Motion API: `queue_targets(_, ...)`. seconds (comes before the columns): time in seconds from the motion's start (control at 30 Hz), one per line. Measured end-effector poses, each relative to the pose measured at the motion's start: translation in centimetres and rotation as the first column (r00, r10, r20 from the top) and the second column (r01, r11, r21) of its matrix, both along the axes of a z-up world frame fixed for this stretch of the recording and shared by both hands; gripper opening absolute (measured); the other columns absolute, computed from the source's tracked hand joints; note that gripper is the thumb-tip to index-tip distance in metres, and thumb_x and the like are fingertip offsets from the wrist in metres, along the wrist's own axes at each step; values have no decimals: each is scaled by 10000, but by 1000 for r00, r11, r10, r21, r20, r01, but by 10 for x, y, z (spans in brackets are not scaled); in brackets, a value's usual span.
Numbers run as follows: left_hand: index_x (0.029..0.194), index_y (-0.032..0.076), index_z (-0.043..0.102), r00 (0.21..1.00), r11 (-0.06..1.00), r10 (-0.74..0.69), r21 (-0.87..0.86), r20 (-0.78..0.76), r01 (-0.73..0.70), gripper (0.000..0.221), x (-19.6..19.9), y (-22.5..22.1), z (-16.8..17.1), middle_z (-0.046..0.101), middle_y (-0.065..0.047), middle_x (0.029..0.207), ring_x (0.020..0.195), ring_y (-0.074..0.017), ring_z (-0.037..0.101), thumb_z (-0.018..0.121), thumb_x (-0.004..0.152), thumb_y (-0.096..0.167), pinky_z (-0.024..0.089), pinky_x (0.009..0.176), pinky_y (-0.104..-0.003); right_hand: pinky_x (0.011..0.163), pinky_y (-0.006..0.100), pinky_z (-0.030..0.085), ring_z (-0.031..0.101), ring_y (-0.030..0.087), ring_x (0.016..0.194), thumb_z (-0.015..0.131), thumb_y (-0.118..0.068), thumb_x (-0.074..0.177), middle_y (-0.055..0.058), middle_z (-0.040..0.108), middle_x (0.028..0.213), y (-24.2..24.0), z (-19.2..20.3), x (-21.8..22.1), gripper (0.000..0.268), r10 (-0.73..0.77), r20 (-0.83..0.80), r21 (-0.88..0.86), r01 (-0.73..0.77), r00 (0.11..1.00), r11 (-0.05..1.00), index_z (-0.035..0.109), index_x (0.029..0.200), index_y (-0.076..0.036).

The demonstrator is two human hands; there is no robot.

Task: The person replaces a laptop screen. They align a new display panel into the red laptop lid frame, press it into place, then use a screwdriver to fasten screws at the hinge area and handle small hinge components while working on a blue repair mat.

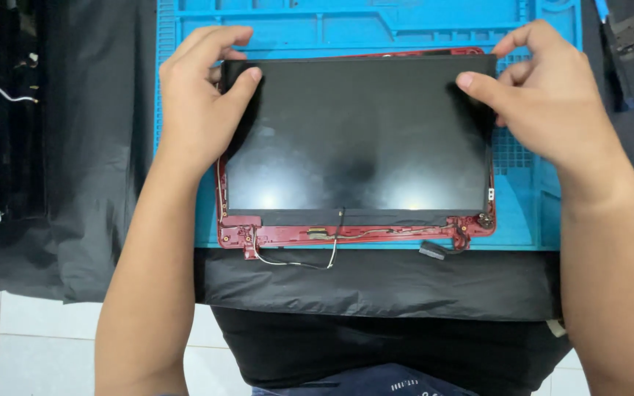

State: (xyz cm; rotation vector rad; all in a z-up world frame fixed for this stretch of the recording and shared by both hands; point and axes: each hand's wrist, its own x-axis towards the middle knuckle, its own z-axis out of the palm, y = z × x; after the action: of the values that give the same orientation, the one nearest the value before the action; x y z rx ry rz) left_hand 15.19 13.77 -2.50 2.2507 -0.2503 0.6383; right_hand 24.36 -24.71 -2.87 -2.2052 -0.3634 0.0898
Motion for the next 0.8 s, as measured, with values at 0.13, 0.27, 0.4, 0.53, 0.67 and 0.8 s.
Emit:
queue_targets(0.13,1297,6,689,1000,1000,8,-6,19,-8,345,0,3,-2,716,-103,1184,1042,-154,706,781,968,-42,554,754,-251,577,233,424,548,59,663,862,-188,1010,25,629,759,-2,-8,3,388,52,104,-3,-52,993,999,598,1203,22)
queue_targets(0.27,1237,18,720,994,993,109,34,-13,-109,310,-1,5,1,766,-76,1054,948,-138,737,809,943,-15,491,687,-273,620,219,440,563,47,713,871,-152,986,10,639,799,4,-5,1,421,116,167,27,-122,979,992,632,1285,23)
queue_targets(0.4,1254,11,713,999,997,48,66,20,-49,319,-1,7,-4,747,-98,1073,976,-157,731,803,949,-20,537,738,-281,614,223,445,564,56,703,875,-146,970,24,638,823,6,1,-1,451,138,172,-10,-139,975,990,658,1328,19)
queue_targets(0.53,1223,1,700,997,978,-61,201,43,51,318,-4,1,-2,723,-100,1107,1030,-239,685,796,920,-17,553,902,-339,588,231,453,595,77,677,843,-125,923,33,647,801,16,35,-17,395,87,197,-63,-76,977,995,668,1242,27)
queue_targets(0.67,1236,56,732,999,942,-49,334,17,41,328,-5,-5,4,693,-89,1086,1054,-307,613,852,935,111,480,921,-410,687,246,499,630,103,775,842,-95,957,83,660,906,-4,47,-23,361,103,369,-92,-74,924,993,668,1233,60)
queue_targets(0.8,1277,87,736,1000,930,-22,366,1,20,382,-10,-8,8,669,-74,1179,1141,-305,582,862,935,202,422,992,-449,709,278,514,641,142,804,845,-120,979,123,667,928,-14,63,-48,315,115,367,-134,-70,923,989,673,1165,68)
